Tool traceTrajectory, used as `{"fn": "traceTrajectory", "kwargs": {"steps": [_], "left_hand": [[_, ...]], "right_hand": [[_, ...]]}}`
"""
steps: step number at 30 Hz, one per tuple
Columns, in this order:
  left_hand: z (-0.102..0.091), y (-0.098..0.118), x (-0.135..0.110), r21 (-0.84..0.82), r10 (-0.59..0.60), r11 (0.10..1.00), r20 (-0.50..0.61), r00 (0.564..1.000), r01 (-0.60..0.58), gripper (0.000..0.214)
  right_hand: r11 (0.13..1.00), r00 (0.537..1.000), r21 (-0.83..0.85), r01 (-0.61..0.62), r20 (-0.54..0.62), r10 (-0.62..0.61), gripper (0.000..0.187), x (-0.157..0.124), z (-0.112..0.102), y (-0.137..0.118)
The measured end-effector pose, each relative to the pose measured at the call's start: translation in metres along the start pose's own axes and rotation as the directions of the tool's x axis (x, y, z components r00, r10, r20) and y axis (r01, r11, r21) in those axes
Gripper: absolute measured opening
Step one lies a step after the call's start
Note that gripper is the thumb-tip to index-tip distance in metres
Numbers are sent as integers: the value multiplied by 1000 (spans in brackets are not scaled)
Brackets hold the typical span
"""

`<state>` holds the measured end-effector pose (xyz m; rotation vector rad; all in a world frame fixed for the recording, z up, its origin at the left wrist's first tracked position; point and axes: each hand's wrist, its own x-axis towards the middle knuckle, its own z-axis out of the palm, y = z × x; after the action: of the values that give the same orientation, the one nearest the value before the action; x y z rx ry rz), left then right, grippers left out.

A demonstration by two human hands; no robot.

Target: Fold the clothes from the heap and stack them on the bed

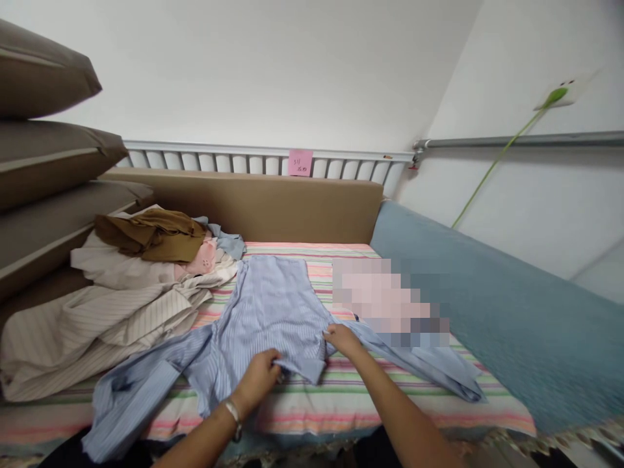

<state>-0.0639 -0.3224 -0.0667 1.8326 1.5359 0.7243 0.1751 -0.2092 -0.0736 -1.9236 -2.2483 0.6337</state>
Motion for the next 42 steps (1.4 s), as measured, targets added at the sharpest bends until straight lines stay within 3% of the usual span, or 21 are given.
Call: {"fn": "traceTrajectory", "kwargs": {"steps": [3,8,10,13,17,21,25,28,31,33,35,37,40,42], "left_hand": [[-29,-6,13,-229,3,973,-76,997,-20,28],[-55,-6,28,-278,6,959,-151,989,-49,38],[-58,-2,32,-276,19,959,-150,988,-60,38],[-59,7,33,-264,39,962,-146,989,-77,37],[-62,19,27,-255,132,956,-71,989,-146,38],[-73,38,18,-201,246,950,10,969,-239,37],[-74,56,-7,-64,384,924,143,912,-378,36],[-60,43,-46,104,393,896,268,880,-432,40],[-46,3,-95,248,294,901,251,922,-355,63],[-44,-28,-123,298,207,928,85,975,-223,50],[-48,-52,-141,340,135,937,-133,982,-83,37],[-56,-64,-148,402,114,915,-239,964,-9,32],[-68,-62,-140,535,72,844,-190,979,42,27],[-78,-56,-129,616,-61,765,-221,973,188,23]], "right_hand": [[994,996,67,88,-13,-88,14,-12,-9,11],[979,982,101,177,-80,-169,15,-36,-24,19],[973,971,87,212,-128,-200,23,-45,-25,13],[959,947,55,278,-181,-264,51,-53,-18,-7],[929,910,-45,367,-190,-369,66,-50,-5,-40],[906,897,-113,407,-139,-420,47,-41,-10,-60],[883,881,-135,450,-99,-464,34,-57,-20,-50],[873,884,-202,444,-58,-463,35,-83,-10,-25],[872,903,-250,421,30,-428,38,-105,10,0],[869,910,-273,412,85,-405,40,-114,18,8],[868,916,-292,401,96,-390,43,-117,18,5],[869,917,-295,397,75,-393,47,-118,12,-10],[877,903,-228,422,20,-429,45,-119,5,-42],[890,903,-164,426,21,-429,41,-119,6,-61]]}}
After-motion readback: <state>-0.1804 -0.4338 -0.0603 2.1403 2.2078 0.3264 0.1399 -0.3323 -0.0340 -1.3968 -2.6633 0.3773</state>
